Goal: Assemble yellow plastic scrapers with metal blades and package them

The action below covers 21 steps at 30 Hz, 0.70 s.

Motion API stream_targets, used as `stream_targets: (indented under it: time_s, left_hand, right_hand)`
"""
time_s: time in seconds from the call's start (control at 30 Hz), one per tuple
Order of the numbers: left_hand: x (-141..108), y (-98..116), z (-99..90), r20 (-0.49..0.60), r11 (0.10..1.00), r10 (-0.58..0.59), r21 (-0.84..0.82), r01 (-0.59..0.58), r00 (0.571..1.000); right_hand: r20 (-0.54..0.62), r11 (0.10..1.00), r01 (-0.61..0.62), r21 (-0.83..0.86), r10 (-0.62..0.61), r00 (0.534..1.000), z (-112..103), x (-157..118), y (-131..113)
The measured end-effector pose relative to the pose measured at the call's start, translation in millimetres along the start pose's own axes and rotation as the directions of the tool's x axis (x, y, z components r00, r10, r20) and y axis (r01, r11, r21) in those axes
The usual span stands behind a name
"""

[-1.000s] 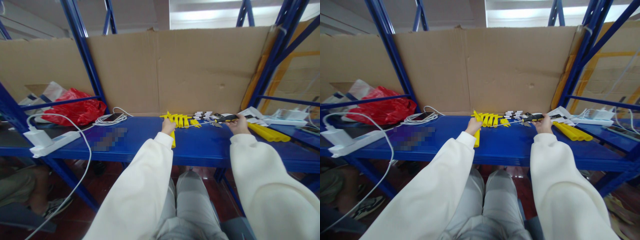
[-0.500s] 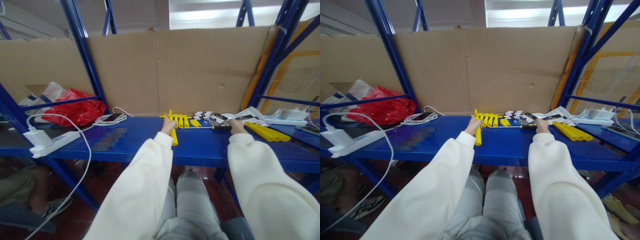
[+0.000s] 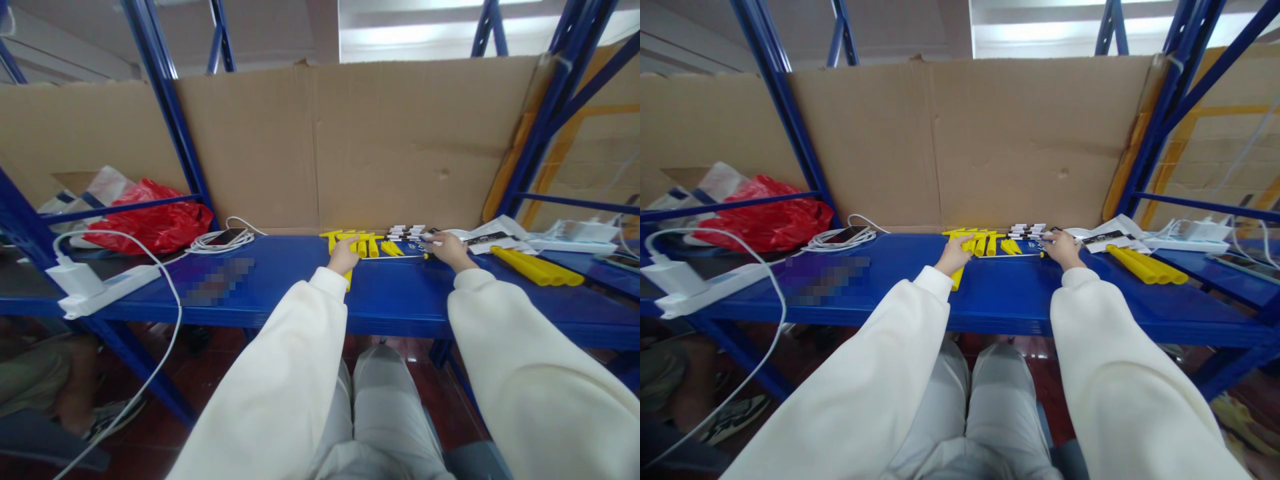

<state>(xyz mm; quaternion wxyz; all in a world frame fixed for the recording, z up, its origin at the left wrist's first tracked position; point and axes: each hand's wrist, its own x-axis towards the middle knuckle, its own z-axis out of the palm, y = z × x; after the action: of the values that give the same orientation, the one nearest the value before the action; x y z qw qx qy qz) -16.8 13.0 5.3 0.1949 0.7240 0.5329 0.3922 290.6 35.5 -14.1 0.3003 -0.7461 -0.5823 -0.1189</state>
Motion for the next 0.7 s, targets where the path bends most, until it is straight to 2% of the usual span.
stream_targets:
  time_s: [0.07, 0.17, 0.4, 0.6, 0.7]
  left_hand:
    - [0.7, -1.2, 2.9, -0.005, 0.997, 0.063, 0.052, -0.063, 0.998]
    - [2.6, -2.9, 8.3, 0.006, 0.984, 0.13, 0.122, -0.13, 0.992]
    - [3.6, -1.6, 14.7, 0.051, 0.96, 0.2, 0.19, -0.206, 0.978]
    - [3.3, -1.2, 15.0, 0.076, 0.96, 0.214, 0.17, -0.224, 0.974]
    - [5.5, -3.6, 15.9, 0.091, 0.953, 0.24, 0.167, -0.253, 0.966]
  right_hand:
    - [0.168, 0.998, 0.026, -0.051, -0.017, 0.986, 0.1, 1.8, -14.9]
    - [0.29, 0.992, 0.071, -0.102, -0.039, 0.956, 4.7, 7.8, -30.6]
    - [0.382, 0.991, 0.029, -0.134, 0.024, 0.924, 22.3, 19.2, -35.1]
    - [0.438, 0.99, -0.002, -0.139, 0.064, 0.897, 22.7, 22.2, -39.2]
    - [0.422, 0.988, 0.005, -0.157, 0.063, 0.904, 25.0, 23.8, -39.9]
